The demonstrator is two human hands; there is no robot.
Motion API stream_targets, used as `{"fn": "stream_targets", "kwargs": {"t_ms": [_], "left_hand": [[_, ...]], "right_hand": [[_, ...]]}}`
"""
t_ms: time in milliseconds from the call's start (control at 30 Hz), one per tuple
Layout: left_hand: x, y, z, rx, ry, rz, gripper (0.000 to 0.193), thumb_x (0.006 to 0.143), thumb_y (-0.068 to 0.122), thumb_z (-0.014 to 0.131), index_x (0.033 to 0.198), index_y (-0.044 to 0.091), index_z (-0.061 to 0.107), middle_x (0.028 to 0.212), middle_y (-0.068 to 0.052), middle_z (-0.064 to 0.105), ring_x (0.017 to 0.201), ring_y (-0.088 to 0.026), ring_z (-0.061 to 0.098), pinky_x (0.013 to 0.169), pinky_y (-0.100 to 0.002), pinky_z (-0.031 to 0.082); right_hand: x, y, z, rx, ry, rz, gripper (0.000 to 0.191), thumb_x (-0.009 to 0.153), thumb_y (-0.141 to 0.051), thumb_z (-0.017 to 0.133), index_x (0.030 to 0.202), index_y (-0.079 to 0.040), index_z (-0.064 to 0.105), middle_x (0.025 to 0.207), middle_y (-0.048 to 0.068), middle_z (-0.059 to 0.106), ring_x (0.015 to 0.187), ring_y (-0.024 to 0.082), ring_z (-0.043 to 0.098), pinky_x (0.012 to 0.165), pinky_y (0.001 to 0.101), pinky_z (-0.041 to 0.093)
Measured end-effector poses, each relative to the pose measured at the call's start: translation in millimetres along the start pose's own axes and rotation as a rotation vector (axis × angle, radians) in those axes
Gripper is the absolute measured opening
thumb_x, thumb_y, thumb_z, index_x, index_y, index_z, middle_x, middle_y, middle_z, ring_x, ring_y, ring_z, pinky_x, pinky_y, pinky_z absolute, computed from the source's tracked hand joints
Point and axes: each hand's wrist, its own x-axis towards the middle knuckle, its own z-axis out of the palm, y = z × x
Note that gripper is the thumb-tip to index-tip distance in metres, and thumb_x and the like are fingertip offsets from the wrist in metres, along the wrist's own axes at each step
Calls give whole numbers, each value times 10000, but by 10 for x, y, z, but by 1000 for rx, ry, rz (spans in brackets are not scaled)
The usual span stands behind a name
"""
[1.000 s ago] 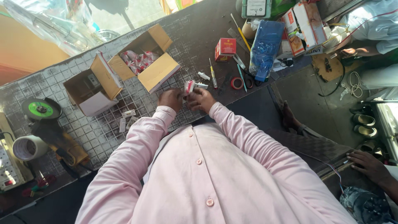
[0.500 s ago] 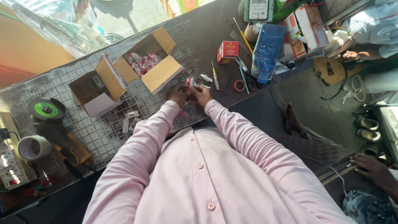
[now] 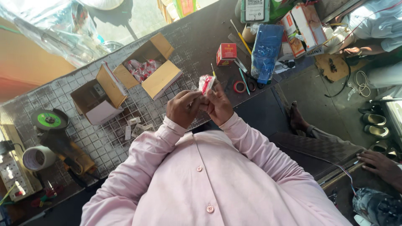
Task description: The person retrieves a box of electrical sockets from a shelf and moves to a workbench. They unpack the sockets and use a screwdriver to tighten the internal screws of the components.
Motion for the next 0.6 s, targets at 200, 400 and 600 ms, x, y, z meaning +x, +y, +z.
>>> {"fn": "stream_targets", "kwargs": {"t_ms": [200,400,600], "left_hand": [[-76,-277,130,-220,111,-145,61,1007,98,628,1009,45,660,911,-85,725,771,-213,736,707,-356,598],[-42,-653,118,-983,16,-655,157,1040,187,550,1020,32,554,763,-82,630,487,-128,517,410,-298,430],[-227,-407,-16,-814,-113,-547,227,1033,180,600,1150,-13,622,938,-104,630,634,-115,518,520,-298,451]], "right_hand": [[-35,3,-55,-100,-70,-81,544,1024,10,551,1511,-88,328,1246,191,640,1082,303,711,912,460,640],[-91,-55,-11,126,-95,105,480,974,-72,563,1416,-35,379,1259,227,662,1093,340,718,847,441,648],[-44,17,23,-249,97,57,482,984,-126,694,1381,-61,430,1189,115,664,1002,201,708,716,353,642]]}}
